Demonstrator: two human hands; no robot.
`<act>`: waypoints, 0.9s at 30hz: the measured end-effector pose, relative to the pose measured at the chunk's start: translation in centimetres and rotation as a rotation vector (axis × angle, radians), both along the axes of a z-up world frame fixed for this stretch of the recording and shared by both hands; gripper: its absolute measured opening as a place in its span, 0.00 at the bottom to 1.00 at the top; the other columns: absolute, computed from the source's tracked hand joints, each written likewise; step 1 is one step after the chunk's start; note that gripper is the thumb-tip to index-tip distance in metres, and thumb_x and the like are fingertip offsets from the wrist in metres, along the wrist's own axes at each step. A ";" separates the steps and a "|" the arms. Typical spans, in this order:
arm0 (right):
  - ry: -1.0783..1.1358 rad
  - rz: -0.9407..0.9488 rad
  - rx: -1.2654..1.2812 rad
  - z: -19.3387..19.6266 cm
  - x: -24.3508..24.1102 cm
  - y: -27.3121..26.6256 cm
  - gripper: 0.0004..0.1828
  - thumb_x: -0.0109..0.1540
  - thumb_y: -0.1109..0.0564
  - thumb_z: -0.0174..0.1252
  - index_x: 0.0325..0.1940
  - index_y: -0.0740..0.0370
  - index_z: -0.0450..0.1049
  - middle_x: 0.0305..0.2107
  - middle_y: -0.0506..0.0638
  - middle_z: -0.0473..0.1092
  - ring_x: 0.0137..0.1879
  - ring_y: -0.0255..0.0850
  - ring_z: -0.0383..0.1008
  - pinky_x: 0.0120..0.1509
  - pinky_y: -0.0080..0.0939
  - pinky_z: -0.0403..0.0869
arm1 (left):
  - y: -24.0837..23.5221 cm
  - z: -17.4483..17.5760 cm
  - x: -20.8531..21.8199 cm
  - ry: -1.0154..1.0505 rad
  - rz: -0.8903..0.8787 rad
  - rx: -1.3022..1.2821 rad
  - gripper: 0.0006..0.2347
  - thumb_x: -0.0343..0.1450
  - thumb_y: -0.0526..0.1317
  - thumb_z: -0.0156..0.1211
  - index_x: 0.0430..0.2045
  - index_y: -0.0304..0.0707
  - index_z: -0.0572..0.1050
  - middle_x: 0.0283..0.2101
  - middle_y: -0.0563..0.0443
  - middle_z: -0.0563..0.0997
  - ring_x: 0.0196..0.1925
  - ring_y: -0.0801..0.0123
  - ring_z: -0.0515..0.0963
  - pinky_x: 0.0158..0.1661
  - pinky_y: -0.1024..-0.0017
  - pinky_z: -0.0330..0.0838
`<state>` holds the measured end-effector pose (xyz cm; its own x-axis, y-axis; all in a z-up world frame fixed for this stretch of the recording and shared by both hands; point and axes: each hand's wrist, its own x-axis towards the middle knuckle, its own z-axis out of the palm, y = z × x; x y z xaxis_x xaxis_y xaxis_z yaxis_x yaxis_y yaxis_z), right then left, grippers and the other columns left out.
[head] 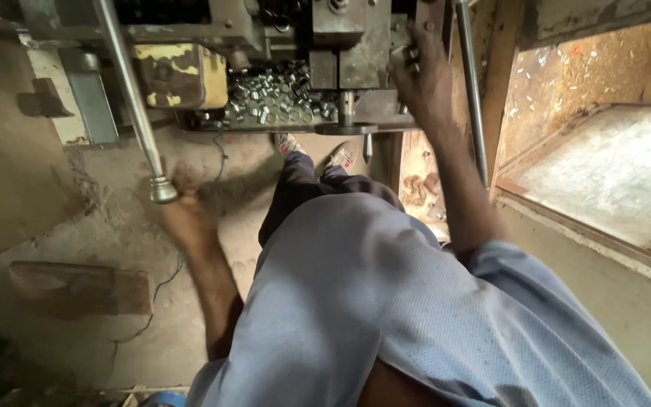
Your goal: The person operates a metalworking machine by pulling a lever and turning a handwheel, then picks up a small metal component and inserts it into an orange tube. They place the assembly into the machine and operate the controls again to process the item.
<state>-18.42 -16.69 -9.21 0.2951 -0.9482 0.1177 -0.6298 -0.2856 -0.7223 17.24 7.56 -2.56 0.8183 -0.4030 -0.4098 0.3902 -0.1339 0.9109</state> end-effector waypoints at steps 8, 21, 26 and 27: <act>0.524 0.255 0.252 -4.4 2.6 -15.3 0.31 0.65 0.52 0.75 0.62 0.68 0.65 0.47 0.64 0.77 0.49 0.51 0.83 0.53 0.47 0.81 | -1.5 7.3 0.7 -0.554 -0.215 -0.118 0.23 0.82 0.49 0.53 0.67 0.30 0.65 0.70 0.32 0.69 0.60 0.55 0.77 0.59 0.61 0.80; 0.571 0.353 0.182 -3.9 6.8 -19.9 0.24 0.67 0.68 0.56 0.68 0.61 0.63 0.37 0.62 0.75 0.37 0.49 0.79 0.37 0.47 0.81 | -4.3 7.6 2.3 -0.903 -0.455 0.269 0.31 0.77 0.47 0.69 0.69 0.30 0.60 0.66 0.34 0.74 0.56 0.57 0.84 0.44 0.69 0.85; 0.348 0.456 0.138 -2.9 7.5 -19.2 0.18 0.63 0.67 0.61 0.58 0.66 0.71 0.42 0.60 0.77 0.43 0.46 0.79 0.45 0.45 0.80 | -4.1 8.5 4.6 -0.930 -0.431 0.290 0.25 0.78 0.40 0.71 0.66 0.28 0.66 0.60 0.37 0.79 0.48 0.61 0.87 0.43 0.70 0.83; 0.233 0.455 0.241 -2.0 8.0 -18.8 0.21 0.63 0.70 0.58 0.60 0.65 0.72 0.44 0.59 0.76 0.45 0.45 0.79 0.50 0.44 0.80 | -3.9 8.5 4.9 -0.927 -0.426 0.309 0.23 0.78 0.39 0.71 0.65 0.28 0.68 0.54 0.39 0.81 0.44 0.63 0.86 0.41 0.70 0.81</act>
